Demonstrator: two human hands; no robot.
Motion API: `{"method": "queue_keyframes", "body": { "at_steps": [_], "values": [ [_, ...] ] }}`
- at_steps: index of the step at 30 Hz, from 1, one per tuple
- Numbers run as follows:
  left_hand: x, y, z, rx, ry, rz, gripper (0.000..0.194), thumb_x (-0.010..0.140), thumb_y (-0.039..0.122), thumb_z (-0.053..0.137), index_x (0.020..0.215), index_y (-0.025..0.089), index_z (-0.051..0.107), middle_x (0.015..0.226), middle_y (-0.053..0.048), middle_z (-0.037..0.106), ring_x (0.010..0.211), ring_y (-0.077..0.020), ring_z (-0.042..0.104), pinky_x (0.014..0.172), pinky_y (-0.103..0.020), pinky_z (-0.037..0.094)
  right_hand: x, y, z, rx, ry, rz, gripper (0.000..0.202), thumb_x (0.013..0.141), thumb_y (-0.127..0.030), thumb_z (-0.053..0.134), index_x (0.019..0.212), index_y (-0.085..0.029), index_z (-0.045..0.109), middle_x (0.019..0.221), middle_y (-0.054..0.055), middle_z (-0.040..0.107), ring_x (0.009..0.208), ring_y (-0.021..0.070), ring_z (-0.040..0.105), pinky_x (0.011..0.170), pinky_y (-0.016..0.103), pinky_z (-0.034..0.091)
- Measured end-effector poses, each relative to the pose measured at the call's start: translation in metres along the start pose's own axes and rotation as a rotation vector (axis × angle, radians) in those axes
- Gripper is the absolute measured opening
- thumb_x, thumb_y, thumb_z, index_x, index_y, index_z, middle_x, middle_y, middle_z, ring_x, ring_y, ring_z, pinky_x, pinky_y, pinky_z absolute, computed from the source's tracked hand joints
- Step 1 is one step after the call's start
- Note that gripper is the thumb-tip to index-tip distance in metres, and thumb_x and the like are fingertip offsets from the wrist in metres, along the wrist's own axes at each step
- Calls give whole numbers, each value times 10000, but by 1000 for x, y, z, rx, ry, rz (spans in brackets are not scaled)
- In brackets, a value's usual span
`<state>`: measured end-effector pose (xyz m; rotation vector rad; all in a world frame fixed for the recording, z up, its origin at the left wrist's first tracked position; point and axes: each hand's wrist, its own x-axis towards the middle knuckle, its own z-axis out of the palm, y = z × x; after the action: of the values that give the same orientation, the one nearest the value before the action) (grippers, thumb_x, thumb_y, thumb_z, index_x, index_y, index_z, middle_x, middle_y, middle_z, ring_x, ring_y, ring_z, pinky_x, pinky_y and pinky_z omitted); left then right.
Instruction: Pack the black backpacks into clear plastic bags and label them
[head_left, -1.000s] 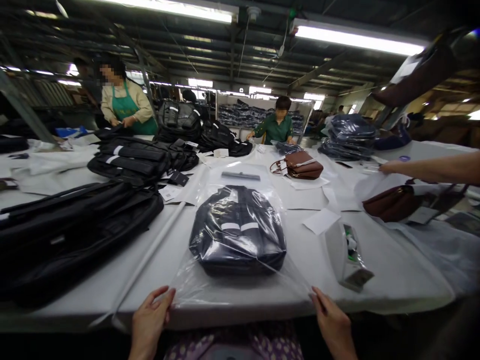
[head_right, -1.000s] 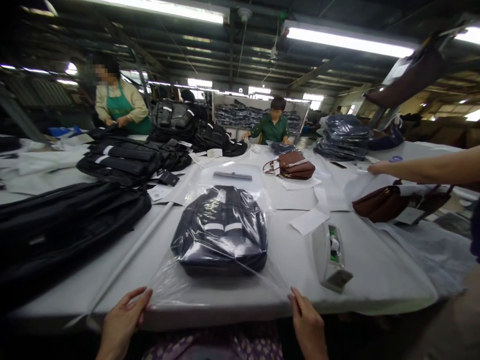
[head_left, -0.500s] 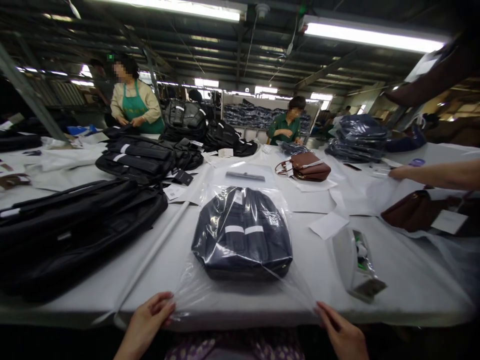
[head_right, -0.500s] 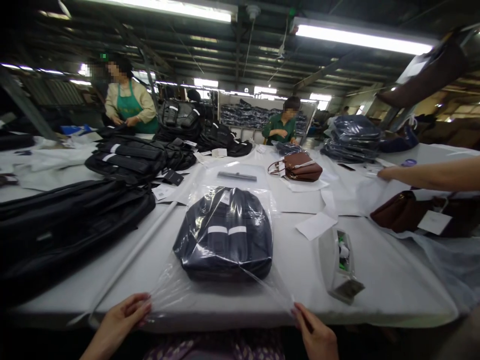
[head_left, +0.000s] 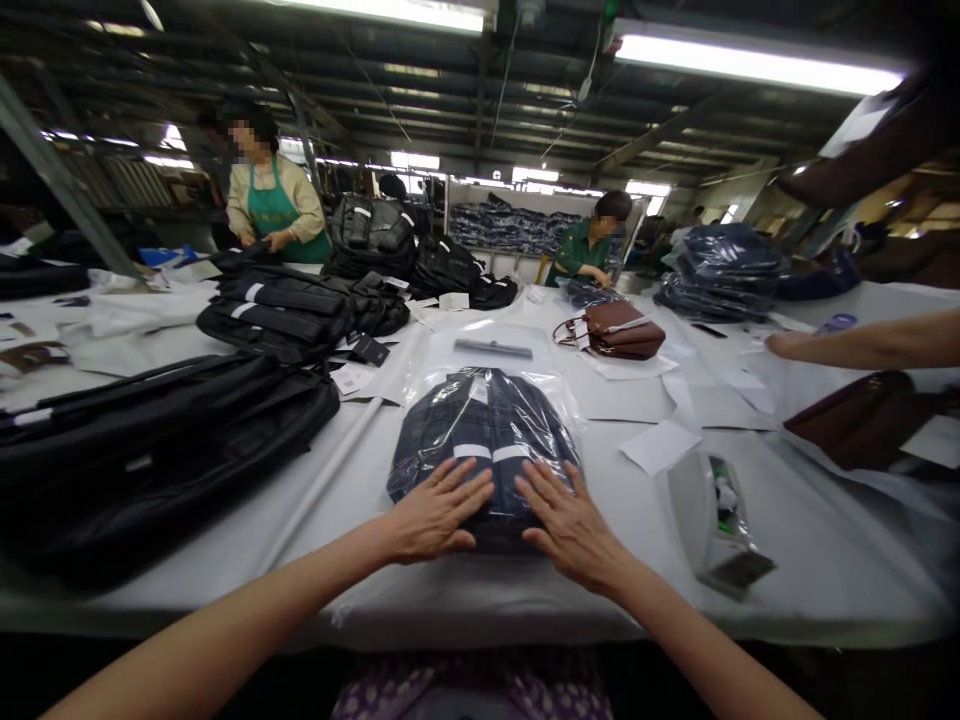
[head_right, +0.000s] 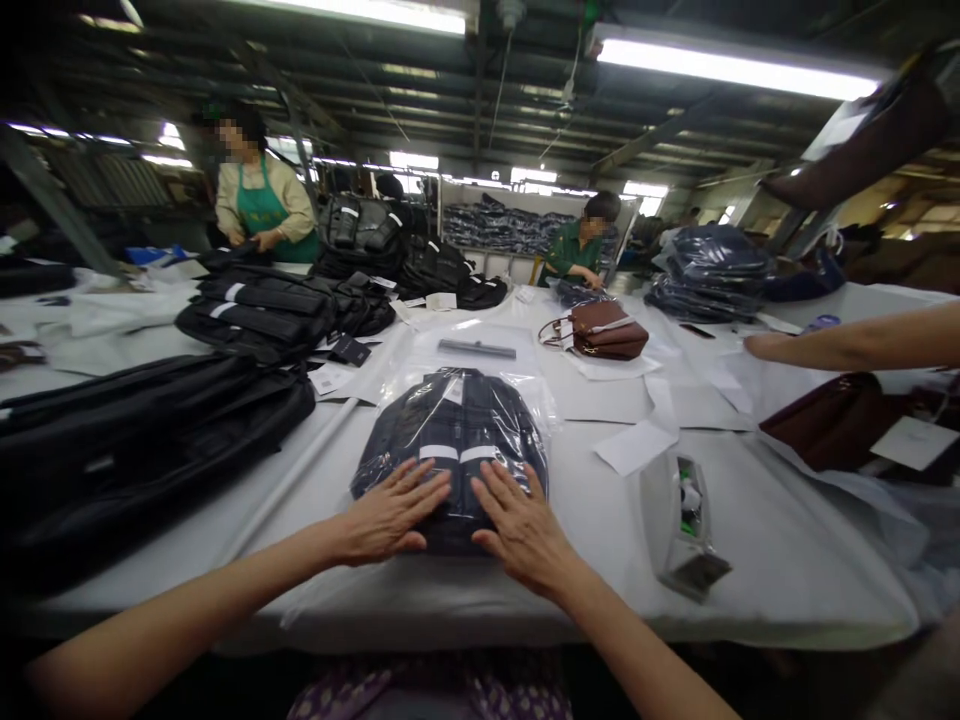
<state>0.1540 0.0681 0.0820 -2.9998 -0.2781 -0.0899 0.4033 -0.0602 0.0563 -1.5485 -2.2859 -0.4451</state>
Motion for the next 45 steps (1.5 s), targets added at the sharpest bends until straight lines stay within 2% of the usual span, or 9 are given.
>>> {"method": "queue_keyframes", "body": {
  "at_steps": [6, 14, 19, 24, 27, 32, 37, 42, 45],
  "values": [
    [2, 4, 46, -21, -40, 106, 653, 919, 407, 437, 1451, 177, 137, 1516, -72, 192, 1376, -254, 197, 1117, -441, 162, -6, 0, 61, -1, -26, -88, 588, 860, -526, 484, 1371, -263, 360, 1410, 74, 427, 1292, 265, 366, 1068, 528, 210],
    [15, -7, 64, -29, -29, 76, 622, 905, 452, 448, 1430, 204, 225, 1506, -61, 234, 1372, -266, 194, 1107, -475, 147, -7, 9, 102, 41, 23, -25, 579, 842, -553, 495, 1323, -238, 435, 1413, 78, 422, 1315, 307, 311, 1056, 560, 203],
    [23, -17, 64, -54, -61, 65, 633, 912, 441, 435, 1439, 188, 192, 1510, -80, 219, 1357, -279, 230, 1084, -458, 175, 0, 14, 67, 88, -43, -57, 678, 841, -525, 508, 1371, -136, 342, 1408, 152, 407, 1313, 312, 307, 1037, 558, 248],
    [24, -18, 60, -53, -74, 77, 605, 923, 424, 414, 1435, 186, 198, 1510, -76, 222, 1354, -272, 235, 1076, -439, 168, -52, -19, 35, 161, 113, -17, 428, 810, -357, 605, 1181, -159, 523, 1134, 129, 592, 1071, 260, 512, 933, 447, 370],
    [25, -18, 59, -47, -88, 74, 603, 923, 427, 410, 1435, 190, 197, 1509, -78, 226, 1359, -268, 225, 1076, -431, 157, -70, -34, 50, 66, 59, -10, 281, 819, -218, 596, 1093, -163, 574, 1019, 98, 625, 924, 227, 551, 850, 398, 393],
    [25, -18, 59, -42, -113, 65, 624, 918, 429, 415, 1443, 201, 165, 1517, -72, 202, 1365, -264, 211, 1076, -419, 154, -59, -29, 85, 10, 68, 37, 97, 854, -137, 526, 898, -147, 612, 796, 71, 621, 734, 188, 537, 646, 310, 406],
    [27, -20, 62, -60, -140, 51, 628, 922, 425, 401, 1447, 194, 148, 1522, -76, 178, 1366, -274, 206, 1075, -430, 147, -49, -16, 89, 62, 126, 72, 263, 905, -78, 356, 808, -149, 590, 671, 40, 585, 643, 159, 530, 609, 274, 429],
    [30, -22, 61, -94, -165, 41, 611, 935, 423, 347, 1454, 203, 110, 1525, -72, 172, 1373, -260, 191, 1078, -425, 144, -32, -4, 53, 121, 248, 152, 231, 917, -86, 367, 1059, -108, 548, 841, 73, 643, 759, 139, 583, 712, 247, 457],
    [31, -22, 59, -101, -171, 27, 609, 936, 411, 347, 1455, 208, 101, 1524, -77, 171, 1377, -263, 178, 1077, -431, 144, -33, -18, 16, 105, 269, 100, 226, 877, -73, 416, 993, -162, 589, 845, 68, 630, 762, 154, 564, 723, 282, 444]
  ]
}}
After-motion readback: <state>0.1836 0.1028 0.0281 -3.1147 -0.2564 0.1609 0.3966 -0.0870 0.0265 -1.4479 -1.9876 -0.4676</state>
